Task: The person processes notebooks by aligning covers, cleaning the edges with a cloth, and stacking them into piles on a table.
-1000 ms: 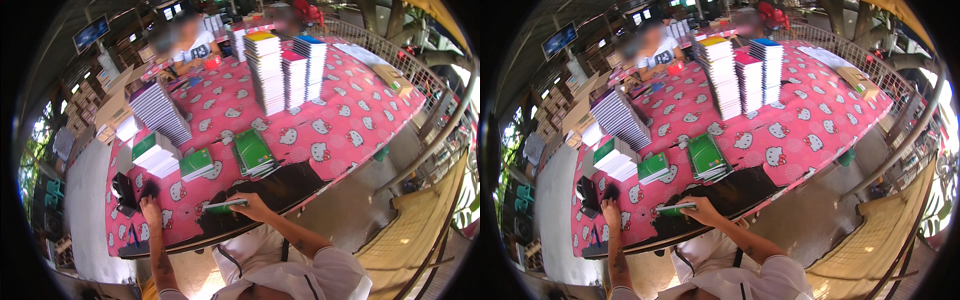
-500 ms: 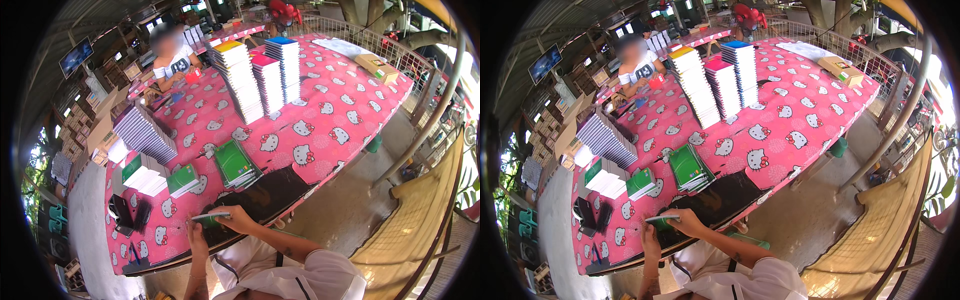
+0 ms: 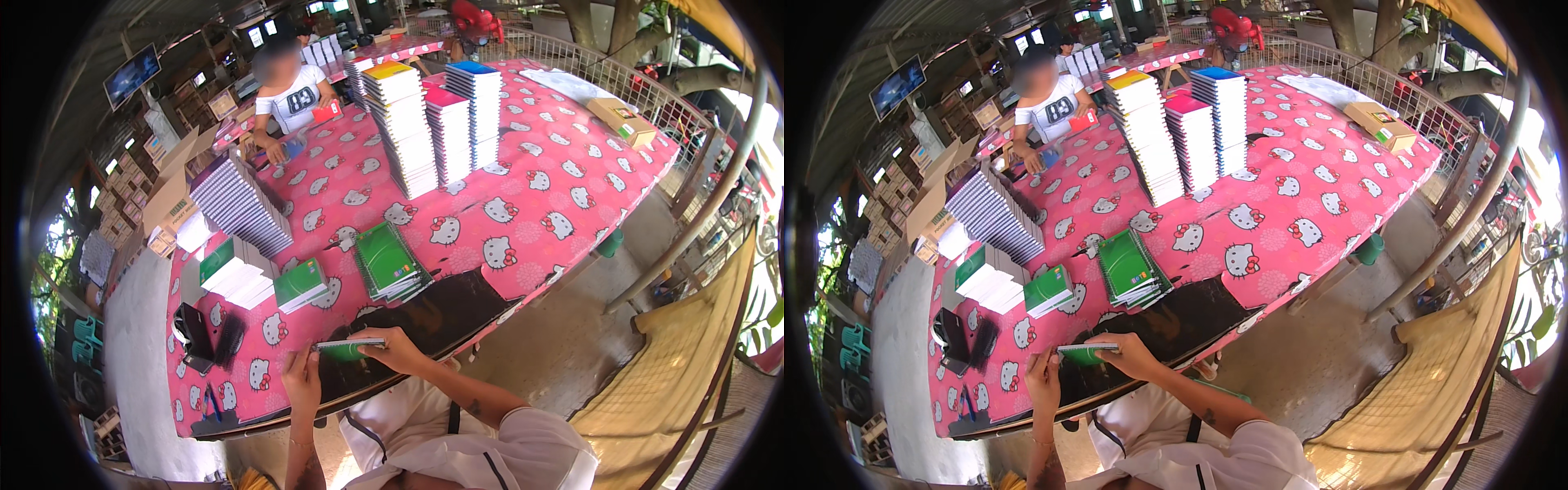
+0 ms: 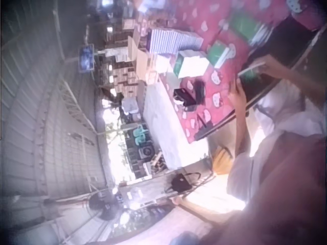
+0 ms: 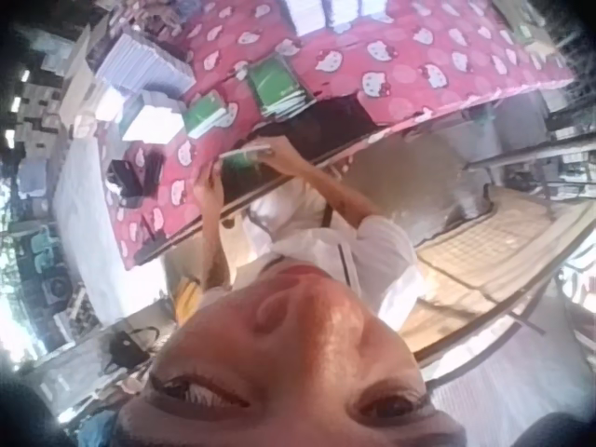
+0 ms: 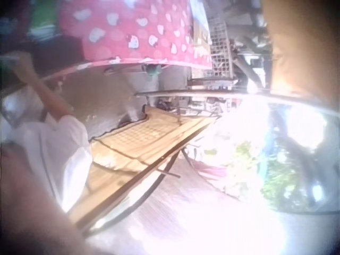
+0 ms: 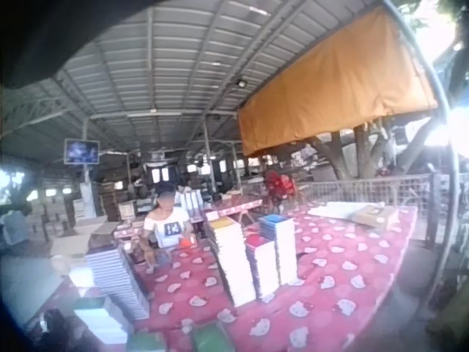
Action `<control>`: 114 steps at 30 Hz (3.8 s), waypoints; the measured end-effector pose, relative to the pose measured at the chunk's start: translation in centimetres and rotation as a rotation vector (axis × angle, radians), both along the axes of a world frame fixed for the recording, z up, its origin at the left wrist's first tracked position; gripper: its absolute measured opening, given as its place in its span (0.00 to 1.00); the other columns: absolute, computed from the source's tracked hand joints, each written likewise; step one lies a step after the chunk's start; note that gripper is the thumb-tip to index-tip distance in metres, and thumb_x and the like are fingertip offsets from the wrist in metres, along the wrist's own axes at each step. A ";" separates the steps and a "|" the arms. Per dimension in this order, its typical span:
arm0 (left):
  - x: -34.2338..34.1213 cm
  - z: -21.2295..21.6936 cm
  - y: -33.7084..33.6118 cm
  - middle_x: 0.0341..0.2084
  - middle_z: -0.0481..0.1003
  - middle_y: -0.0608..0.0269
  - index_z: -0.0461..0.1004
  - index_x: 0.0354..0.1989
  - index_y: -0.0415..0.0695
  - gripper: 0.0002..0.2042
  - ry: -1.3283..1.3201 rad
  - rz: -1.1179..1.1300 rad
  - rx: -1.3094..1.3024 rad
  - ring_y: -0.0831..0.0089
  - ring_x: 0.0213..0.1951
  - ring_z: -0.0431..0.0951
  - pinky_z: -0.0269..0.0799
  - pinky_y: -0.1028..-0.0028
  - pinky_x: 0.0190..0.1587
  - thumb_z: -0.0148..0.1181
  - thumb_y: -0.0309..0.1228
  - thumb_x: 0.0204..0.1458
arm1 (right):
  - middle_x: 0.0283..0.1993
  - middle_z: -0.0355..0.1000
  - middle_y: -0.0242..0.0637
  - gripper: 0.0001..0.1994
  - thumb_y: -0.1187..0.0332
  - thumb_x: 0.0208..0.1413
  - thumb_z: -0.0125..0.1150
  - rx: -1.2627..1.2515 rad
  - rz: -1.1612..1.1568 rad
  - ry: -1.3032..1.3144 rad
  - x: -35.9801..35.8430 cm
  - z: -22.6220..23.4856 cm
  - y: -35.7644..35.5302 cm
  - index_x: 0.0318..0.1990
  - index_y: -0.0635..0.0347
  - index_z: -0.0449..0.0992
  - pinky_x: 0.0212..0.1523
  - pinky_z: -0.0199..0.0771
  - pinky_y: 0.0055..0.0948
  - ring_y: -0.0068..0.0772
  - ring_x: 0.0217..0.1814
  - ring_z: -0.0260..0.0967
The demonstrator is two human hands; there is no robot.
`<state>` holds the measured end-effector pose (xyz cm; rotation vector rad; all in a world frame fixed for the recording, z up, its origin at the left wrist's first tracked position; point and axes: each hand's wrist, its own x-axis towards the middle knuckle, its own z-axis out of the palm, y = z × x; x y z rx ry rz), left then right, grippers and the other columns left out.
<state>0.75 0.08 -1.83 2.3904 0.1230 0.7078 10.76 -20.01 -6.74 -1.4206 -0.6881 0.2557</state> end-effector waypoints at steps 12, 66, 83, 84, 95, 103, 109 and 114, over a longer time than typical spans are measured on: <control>0.3 -1.3 2.3 0.28 0.79 0.54 0.78 0.44 0.39 0.08 -0.049 -0.028 -0.133 0.67 0.28 0.79 0.73 0.72 0.32 0.61 0.25 0.58 | 0.44 0.78 0.38 0.11 0.79 0.57 0.62 0.041 -0.032 0.002 0.4 -0.8 0.8 0.48 0.68 0.78 0.49 0.73 0.24 0.22 0.46 0.71; 0.8 -0.3 5.3 0.33 0.77 0.65 0.77 0.37 0.48 0.09 -0.065 -0.321 0.243 0.67 0.46 0.78 0.37 0.33 0.68 0.58 0.40 0.59 | 0.43 0.77 0.36 0.18 0.75 0.50 0.73 0.004 0.069 0.289 -0.3 0.0 2.7 0.49 0.69 0.77 0.48 0.73 0.28 0.27 0.44 0.74; 1.3 -0.6 8.0 0.39 0.77 0.66 0.72 0.35 0.48 0.14 0.118 -0.493 0.070 0.64 0.47 0.79 0.51 0.39 0.66 0.69 0.38 0.46 | 0.42 0.78 0.37 0.19 0.79 0.46 0.74 -0.069 -0.002 0.279 -0.1 -1.1 3.2 0.47 0.69 0.78 0.47 0.75 0.27 0.28 0.43 0.75; 1.5 -0.9 7.8 0.39 0.77 0.66 0.72 0.35 0.47 0.14 0.076 -0.483 0.076 0.64 0.47 0.79 0.51 0.39 0.66 0.69 0.38 0.46 | 0.42 0.78 0.37 0.18 0.79 0.46 0.74 -0.061 0.001 0.281 -0.3 -0.8 3.3 0.47 0.69 0.78 0.46 0.75 0.27 0.28 0.43 0.75; -0.6 -0.4 6.7 0.54 0.72 0.57 0.71 0.55 0.44 0.28 0.058 -0.069 0.492 0.60 0.59 0.70 0.48 0.41 0.68 0.55 0.54 0.55 | 0.41 0.78 0.38 0.19 0.75 0.46 0.76 -0.091 0.070 0.282 0.6 -0.6 3.4 0.46 0.69 0.78 0.44 0.74 0.27 0.29 0.42 0.75; -4.0 -5.8 3.1 0.72 0.53 0.55 0.56 0.71 0.44 0.41 -0.074 -0.067 0.486 0.61 0.74 0.49 0.45 0.46 0.69 0.50 0.60 0.56 | 0.42 0.78 0.38 0.19 0.75 0.49 0.72 -0.107 0.093 0.295 -0.1 1.1 6.1 0.49 0.71 0.78 0.45 0.72 0.27 0.29 0.42 0.75; -3.0 -3.9 4.8 0.73 0.53 0.56 0.55 0.72 0.45 0.43 -0.049 0.044 0.535 0.62 0.74 0.48 0.42 0.48 0.70 0.52 0.62 0.53 | 0.41 0.78 0.37 0.18 0.76 0.47 0.72 -0.071 0.074 0.257 0.4 1.6 6.1 0.48 0.71 0.78 0.44 0.72 0.26 0.27 0.41 0.75; -2.4 -3.6 3.7 0.73 0.52 0.56 0.54 0.72 0.44 0.46 -0.188 0.083 0.502 0.64 0.74 0.48 0.41 0.48 0.71 0.53 0.63 0.51 | 0.41 0.78 0.35 0.19 0.78 0.47 0.71 -0.124 0.069 0.271 0.0 2.1 5.6 0.48 0.71 0.78 0.44 0.72 0.25 0.27 0.42 0.75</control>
